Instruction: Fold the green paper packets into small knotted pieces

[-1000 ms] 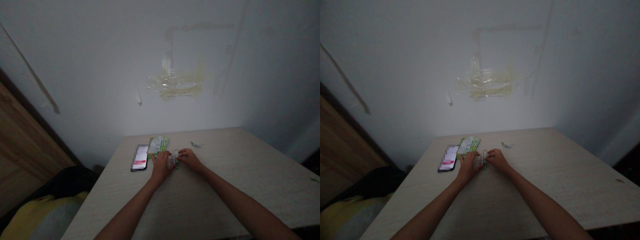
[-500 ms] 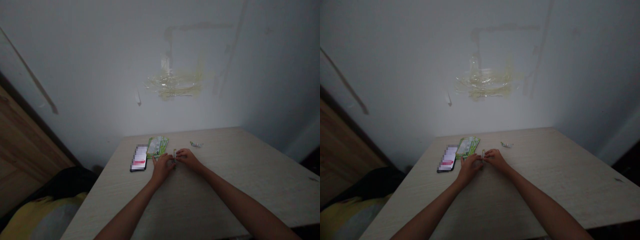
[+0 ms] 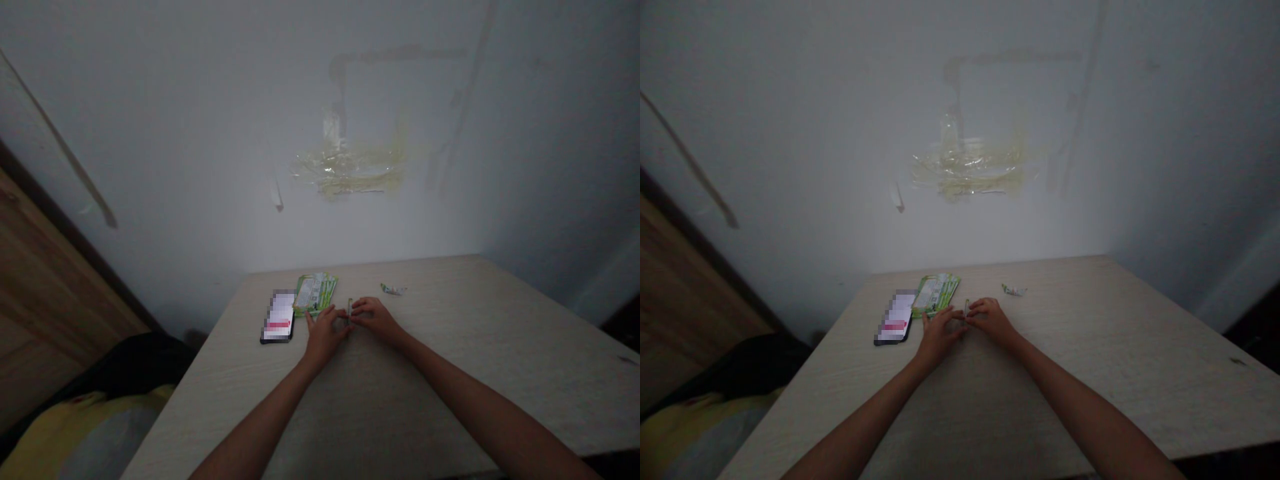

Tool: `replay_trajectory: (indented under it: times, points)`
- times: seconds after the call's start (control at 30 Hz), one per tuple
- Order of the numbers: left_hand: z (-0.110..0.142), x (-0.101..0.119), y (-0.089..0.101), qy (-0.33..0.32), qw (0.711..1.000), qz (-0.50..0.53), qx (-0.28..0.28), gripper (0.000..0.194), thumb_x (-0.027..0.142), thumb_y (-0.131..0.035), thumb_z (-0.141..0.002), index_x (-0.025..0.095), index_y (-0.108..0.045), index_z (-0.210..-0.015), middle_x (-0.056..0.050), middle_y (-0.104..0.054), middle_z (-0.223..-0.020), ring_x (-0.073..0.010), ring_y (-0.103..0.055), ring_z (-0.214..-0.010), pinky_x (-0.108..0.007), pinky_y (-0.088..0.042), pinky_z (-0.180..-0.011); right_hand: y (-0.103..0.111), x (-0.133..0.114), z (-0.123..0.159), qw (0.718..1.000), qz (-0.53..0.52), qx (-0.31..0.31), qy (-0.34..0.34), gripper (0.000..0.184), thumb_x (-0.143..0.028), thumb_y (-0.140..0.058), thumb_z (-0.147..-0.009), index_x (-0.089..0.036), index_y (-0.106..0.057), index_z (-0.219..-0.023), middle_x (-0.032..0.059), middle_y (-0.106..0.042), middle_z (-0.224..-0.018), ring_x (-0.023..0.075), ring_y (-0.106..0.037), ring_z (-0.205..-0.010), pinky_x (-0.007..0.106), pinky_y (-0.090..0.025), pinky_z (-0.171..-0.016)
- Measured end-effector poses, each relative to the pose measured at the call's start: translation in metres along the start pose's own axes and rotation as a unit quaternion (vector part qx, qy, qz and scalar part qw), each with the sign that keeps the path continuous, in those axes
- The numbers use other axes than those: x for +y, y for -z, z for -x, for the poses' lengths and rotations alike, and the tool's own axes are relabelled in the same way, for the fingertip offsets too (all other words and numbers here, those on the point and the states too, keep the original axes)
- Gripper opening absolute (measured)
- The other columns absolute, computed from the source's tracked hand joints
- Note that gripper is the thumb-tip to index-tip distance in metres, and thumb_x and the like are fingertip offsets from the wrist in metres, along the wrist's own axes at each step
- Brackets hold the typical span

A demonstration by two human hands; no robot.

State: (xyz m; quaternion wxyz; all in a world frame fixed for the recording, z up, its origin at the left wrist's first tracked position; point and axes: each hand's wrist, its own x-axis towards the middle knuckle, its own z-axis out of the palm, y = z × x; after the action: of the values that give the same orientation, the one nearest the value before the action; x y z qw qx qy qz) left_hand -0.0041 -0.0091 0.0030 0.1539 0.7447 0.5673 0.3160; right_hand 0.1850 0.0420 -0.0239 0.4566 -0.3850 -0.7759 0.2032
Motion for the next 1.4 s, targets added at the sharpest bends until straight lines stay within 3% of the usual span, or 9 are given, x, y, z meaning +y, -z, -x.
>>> replay_trajectory:
  times: [0.97, 1.4]
  points:
    - [0.000, 0.000, 0.000, 0.020, 0.999, 0.038, 0.031, 0.023, 0.030, -0.063, -0.081, 0.029, -0.068, -0.103, -0.005, -0.065, -0.121, -0.0264, -0.051, -0.124, -0.064, 0.006, -0.112, 0.007, -0.002, -0.004, 0.999, -0.034, -0.032, -0.005, 0.012, -0.035, -0.076, -0.073, -0.027, -0.076, -0.082, 0.0036, -0.072, -0.099, 0.0222, -0.064, -0.099, 0.040, -0.042, -0.097]
    - [0.001, 0.006, 0.007, 0.039, 0.997, 0.062, 0.019, 0.024, 0.029, -0.060, -0.081, 0.028, -0.066, -0.104, -0.003, -0.066, -0.120, -0.0254, -0.054, -0.120, -0.063, 0.008, -0.112, 0.017, 0.001, -0.007, 0.997, -0.053, -0.052, -0.022, 0.016, -0.030, -0.076, -0.071, -0.025, -0.076, -0.087, 0.0063, -0.071, -0.100, 0.0223, -0.065, -0.096, 0.040, -0.047, -0.094]
